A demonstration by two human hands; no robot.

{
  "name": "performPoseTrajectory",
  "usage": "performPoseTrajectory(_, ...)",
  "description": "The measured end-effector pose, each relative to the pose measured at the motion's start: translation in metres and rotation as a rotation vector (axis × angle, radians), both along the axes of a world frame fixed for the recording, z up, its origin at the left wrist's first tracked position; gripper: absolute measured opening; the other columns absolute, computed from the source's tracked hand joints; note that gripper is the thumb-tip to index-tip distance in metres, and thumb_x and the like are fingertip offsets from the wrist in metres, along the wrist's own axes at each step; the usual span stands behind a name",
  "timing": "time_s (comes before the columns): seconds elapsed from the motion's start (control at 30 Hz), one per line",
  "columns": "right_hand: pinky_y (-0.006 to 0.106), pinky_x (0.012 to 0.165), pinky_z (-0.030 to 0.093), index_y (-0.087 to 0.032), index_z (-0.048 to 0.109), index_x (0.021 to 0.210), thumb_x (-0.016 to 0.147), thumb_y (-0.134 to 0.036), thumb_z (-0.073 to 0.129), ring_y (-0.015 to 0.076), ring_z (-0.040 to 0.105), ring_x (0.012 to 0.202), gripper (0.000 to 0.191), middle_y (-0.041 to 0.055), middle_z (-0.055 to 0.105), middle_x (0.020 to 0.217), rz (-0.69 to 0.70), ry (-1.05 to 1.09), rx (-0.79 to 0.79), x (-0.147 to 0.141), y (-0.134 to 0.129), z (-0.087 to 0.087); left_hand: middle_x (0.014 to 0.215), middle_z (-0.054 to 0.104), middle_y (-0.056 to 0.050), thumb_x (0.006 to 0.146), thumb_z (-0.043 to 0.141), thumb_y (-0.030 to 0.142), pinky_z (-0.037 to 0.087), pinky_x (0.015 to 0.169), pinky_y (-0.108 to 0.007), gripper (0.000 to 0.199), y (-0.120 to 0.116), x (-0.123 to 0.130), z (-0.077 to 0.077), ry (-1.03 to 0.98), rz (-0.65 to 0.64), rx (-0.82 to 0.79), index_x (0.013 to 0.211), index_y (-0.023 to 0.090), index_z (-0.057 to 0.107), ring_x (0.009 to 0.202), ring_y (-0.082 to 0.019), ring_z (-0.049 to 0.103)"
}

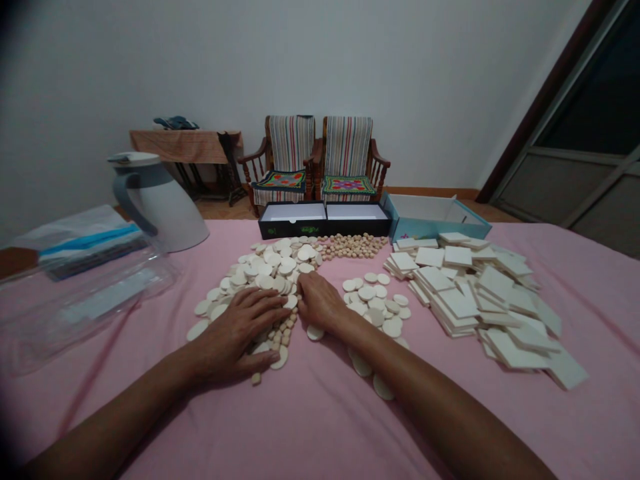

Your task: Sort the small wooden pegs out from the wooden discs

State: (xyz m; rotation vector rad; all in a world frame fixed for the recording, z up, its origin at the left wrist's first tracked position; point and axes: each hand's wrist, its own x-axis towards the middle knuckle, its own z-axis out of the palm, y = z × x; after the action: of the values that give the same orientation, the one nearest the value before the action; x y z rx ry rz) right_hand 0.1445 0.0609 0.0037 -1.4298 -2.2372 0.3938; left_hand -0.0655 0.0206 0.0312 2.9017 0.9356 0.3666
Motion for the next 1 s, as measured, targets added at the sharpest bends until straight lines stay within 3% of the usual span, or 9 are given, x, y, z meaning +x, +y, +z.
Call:
performPoseTrajectory(0.33, 0.025, 0.062, 0.032, -0.019, 0.050, 0.083, 0.072, -0.012, 0.054, 0.0150, 0.046, 0.071, 0.013, 0.0009, 0.054, 0.080, -0.022, -0.032, -0.004, 0.005, -0.002, 0.005, 0.138, 0.052, -0.009, 0.082, 0.062, 0.042, 0.022, 0.111, -0.052, 0.057, -0.003, 0.001, 0.004, 0.013, 0.013, 0.002, 0.135, 0.025, 0.050, 0.132, -0.032, 0.040)
performPoseTrajectory(0.4, 0.026, 0.063, 0.032, -0.019, 0.050, 0.082, 0.071, -0.012, 0.055, 0.0162, 0.047, 0.071, 0.014, 0.0015, 0.054, 0.079, -0.108, -0.052, 0.034, 0.015, 0.005, 0.010, 0.140, 0.051, -0.009, 0.082, 0.063, 0.042, 0.021, 0.111, -0.052, 0.057, -0.003, 0.000, 0.004, 0.018, 0.020, -0.006, 0.135, 0.025, 0.049, 0.132, -0.031, 0.039)
performPoseTrajectory(0.53, 0.030, 0.072, 0.037, -0.016, 0.053, 0.094, 0.076, -0.007, 0.050, 0.0203, 0.050, 0.085, 0.020, 0.0099, 0.056, 0.096, -0.337, -0.018, 0.285, 0.034, 0.017, 0.019, 0.139, 0.052, -0.008, 0.082, 0.062, 0.043, 0.020, 0.111, -0.052, 0.057, -0.002, -0.001, 0.002, 0.020, 0.019, -0.010, 0.135, 0.026, 0.049, 0.132, -0.031, 0.039)
performPoseTrajectory(0.6, 0.030, 0.076, 0.039, -0.016, 0.054, 0.096, 0.080, -0.008, 0.050, 0.0202, 0.051, 0.088, 0.018, 0.0107, 0.056, 0.101, -0.280, 0.008, 0.301, 0.034, 0.018, 0.018, 0.139, 0.052, -0.008, 0.082, 0.062, 0.043, 0.020, 0.111, -0.052, 0.057, -0.001, -0.001, 0.001, 0.014, 0.016, -0.004, 0.135, 0.026, 0.049, 0.132, -0.031, 0.040)
performPoseTrajectory(0.73, 0.027, 0.076, 0.040, -0.017, 0.056, 0.091, 0.084, -0.011, 0.052, 0.0180, 0.052, 0.086, 0.010, 0.0068, 0.058, 0.094, -0.059, -0.059, 0.124, 0.019, 0.010, 0.008, 0.139, 0.051, -0.009, 0.082, 0.063, 0.043, 0.021, 0.111, -0.053, 0.058, -0.001, 0.000, -0.001, 0.018, 0.018, 0.005, 0.136, 0.026, 0.049, 0.132, -0.032, 0.039)
performPoseTrajectory(1.0, 0.027, 0.077, 0.038, -0.015, 0.058, 0.101, 0.088, -0.013, 0.046, 0.0185, 0.054, 0.089, 0.018, 0.0109, 0.062, 0.101, -0.131, -0.142, 0.083, 0.008, 0.007, -0.001, 0.141, 0.050, -0.009, 0.082, 0.063, 0.043, 0.020, 0.111, -0.053, 0.059, -0.001, 0.000, 0.000, 0.029, 0.022, 0.002, 0.136, 0.026, 0.048, 0.133, -0.032, 0.039)
